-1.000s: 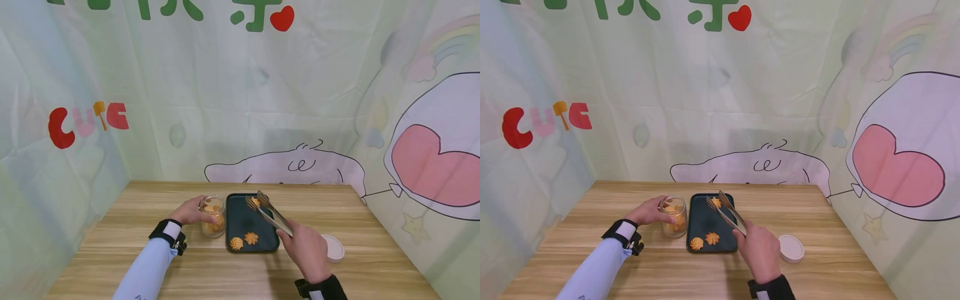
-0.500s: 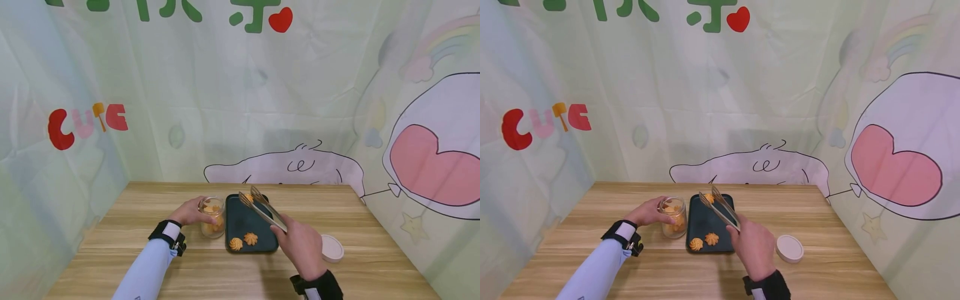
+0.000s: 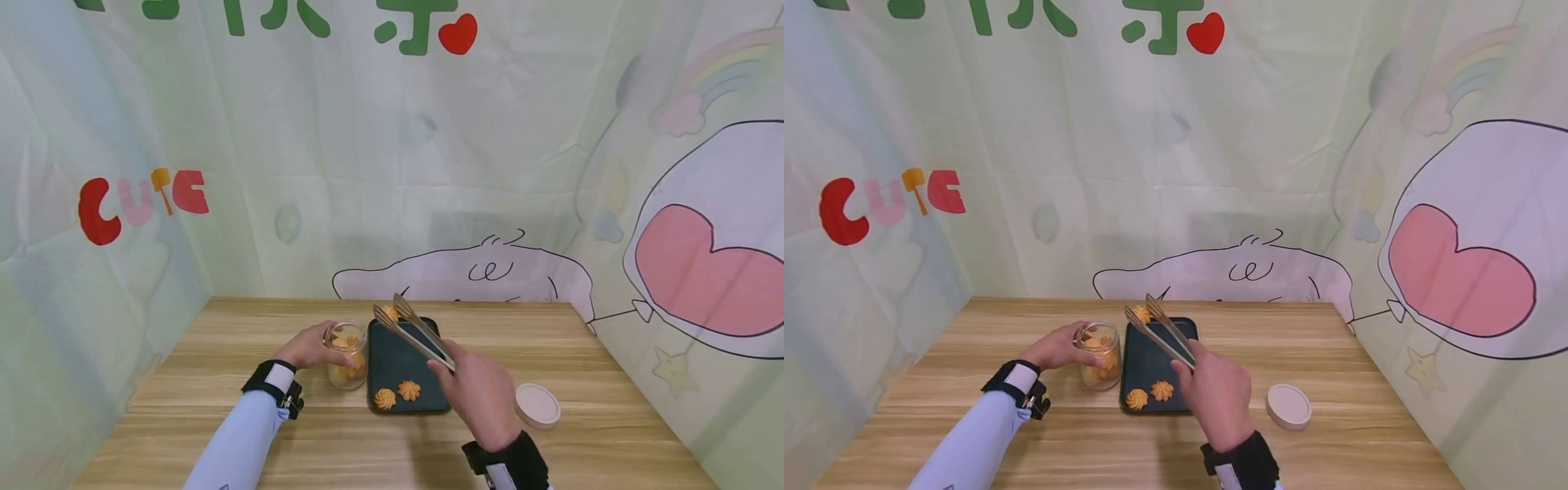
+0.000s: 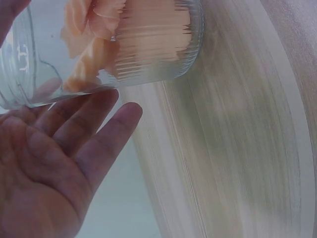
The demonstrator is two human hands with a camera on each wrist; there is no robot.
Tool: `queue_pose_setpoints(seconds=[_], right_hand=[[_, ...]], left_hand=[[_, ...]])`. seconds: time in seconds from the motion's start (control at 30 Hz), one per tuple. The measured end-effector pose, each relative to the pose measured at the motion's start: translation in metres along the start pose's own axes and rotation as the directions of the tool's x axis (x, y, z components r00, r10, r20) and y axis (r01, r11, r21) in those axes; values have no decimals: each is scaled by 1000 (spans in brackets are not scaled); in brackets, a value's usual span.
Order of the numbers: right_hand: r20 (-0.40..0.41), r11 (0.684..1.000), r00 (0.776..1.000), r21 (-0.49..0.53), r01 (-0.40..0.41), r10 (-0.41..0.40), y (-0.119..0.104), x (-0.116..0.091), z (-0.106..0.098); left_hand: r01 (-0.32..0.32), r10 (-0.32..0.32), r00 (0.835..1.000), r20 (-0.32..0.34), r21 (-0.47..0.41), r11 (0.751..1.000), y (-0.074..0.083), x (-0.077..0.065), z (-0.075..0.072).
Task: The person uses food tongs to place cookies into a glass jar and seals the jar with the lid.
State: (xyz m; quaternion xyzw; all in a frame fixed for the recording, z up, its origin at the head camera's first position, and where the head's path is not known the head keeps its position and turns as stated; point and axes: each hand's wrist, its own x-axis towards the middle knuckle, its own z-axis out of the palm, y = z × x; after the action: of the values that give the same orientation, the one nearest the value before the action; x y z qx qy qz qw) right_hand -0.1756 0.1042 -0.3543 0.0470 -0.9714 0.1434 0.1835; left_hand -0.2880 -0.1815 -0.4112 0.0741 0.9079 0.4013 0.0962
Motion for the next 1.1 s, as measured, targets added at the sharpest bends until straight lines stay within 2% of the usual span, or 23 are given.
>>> queue_pose_setpoints(seconds=[0.3,0.73,1.1], right_hand=[[-38,998,998,-23,55,-56,-16,3,1],[-1,995,996,-23,95,-95,-35,3,6],[12,990,991,-46,136,-136,-43,3,15]], left_hand=[[3,-3,1000,4,7,1000,0,-1,-1],[20,-20,1000,6,-3,1000,1,-3,0],[15,-15,1000,1,-11,1000,2,-4,0]])
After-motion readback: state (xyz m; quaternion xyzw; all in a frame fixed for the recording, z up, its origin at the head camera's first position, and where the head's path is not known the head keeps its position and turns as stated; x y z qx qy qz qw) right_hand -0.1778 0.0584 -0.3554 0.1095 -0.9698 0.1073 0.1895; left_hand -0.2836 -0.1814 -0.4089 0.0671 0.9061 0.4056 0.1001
